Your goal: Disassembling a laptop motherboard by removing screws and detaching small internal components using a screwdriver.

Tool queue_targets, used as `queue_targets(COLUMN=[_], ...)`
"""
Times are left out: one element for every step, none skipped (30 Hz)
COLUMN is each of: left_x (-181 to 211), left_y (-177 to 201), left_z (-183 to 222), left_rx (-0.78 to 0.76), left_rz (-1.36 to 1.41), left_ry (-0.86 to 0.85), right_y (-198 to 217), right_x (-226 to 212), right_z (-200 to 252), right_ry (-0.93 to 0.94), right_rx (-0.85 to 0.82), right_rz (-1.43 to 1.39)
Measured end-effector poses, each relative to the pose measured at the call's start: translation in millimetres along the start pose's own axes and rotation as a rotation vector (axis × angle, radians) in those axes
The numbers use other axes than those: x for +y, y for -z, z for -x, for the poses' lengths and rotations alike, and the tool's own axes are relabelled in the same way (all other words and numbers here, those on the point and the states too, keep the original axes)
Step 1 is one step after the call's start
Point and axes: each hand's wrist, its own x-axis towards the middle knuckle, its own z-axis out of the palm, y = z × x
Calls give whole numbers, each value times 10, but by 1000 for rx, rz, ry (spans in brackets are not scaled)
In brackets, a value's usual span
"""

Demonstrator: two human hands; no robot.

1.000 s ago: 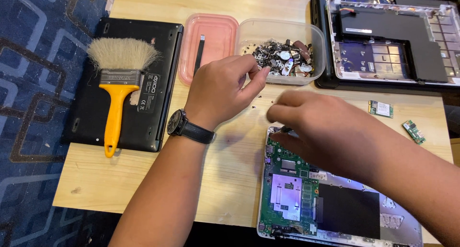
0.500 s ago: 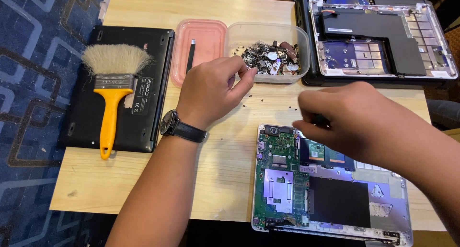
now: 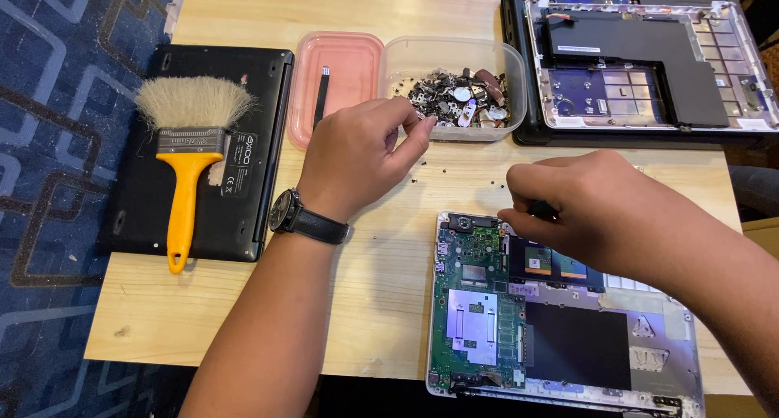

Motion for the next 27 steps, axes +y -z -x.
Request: queue_targets(left_x=[-1,1,3,3,3,3,-1,-4,-4,-12,-17,-35,-26,-7,15,21,29,41,58,76,97,132,171,212,234,258,284], left_y=[6,8,9,10,12,15,10,11,18,1,-10,-11,9,21,25,27,23,15,9,3,-4,-3,-4,-9,-26,-44,-61], left_z=[2,-1,-3,-6,-7,-5,-4,-5,-8,4,15,-6,-20,-16,-13,-11,-10,-3,0,3,7,18,31,38,51,60,71], left_rx=[-1,-8,-15,-15,-15,-17,-18,-16,-14,-9,-38,-58,-45,-34,-22,-22,-32,-42,-43,-59,-76,-77,-95,-111,-111,-123,-135], left_rz=[-1,1,2,2,8,14,14,12,11,5,19,27,16,20,24,21,22,23,21,20,19,18,20,22,20,24,28], left_ry=[1,11,20,19,16,15,16,11,7,7,1,-12,-18,-1,17,9,14,20,11,-2,-15,-20,-28,-36,-41,-92,-142], right_y=[-5,-9,-12,-1,11,23,22,26,36,48,66,100,145,171,193,199,200,196,176,155,132,2,-129,-258,-468,-677,-886], right_x=[7,16,26,29,31,31,31,29,25,16,4,1,-6,-21,-29,-52,-71,-93,-111,-126,-141,-117,-92,-61,31,132,232], right_z=[-9,-13,-16,-21,-27,-33,-30,-30,-29,-13,4,-2,43,111,183,286,391,503,620,735,852,980,1110,1241,1380,1513,1647], right_ry=[1,45,89,89,87,85,85,98,112,117,111,107,117,57,-4,-6,-51,-97,-100,-146,-193,-195,-305,-415,-416,-517,-618], right_rx=[-1,16,34,35,8,-21,-22,-23,-24,-21,-4,23,35,109,183,191,275,358,366,419,472,478,576,672,678,784,888], right_rz=[-1,-9,-16,-16,-24,-33,-34,-42,-49,-46,-82,-111,-101,-112,-123,-123,-182,-240,-240,-258,-276,-277,-410,-543,-544,-641,-740])
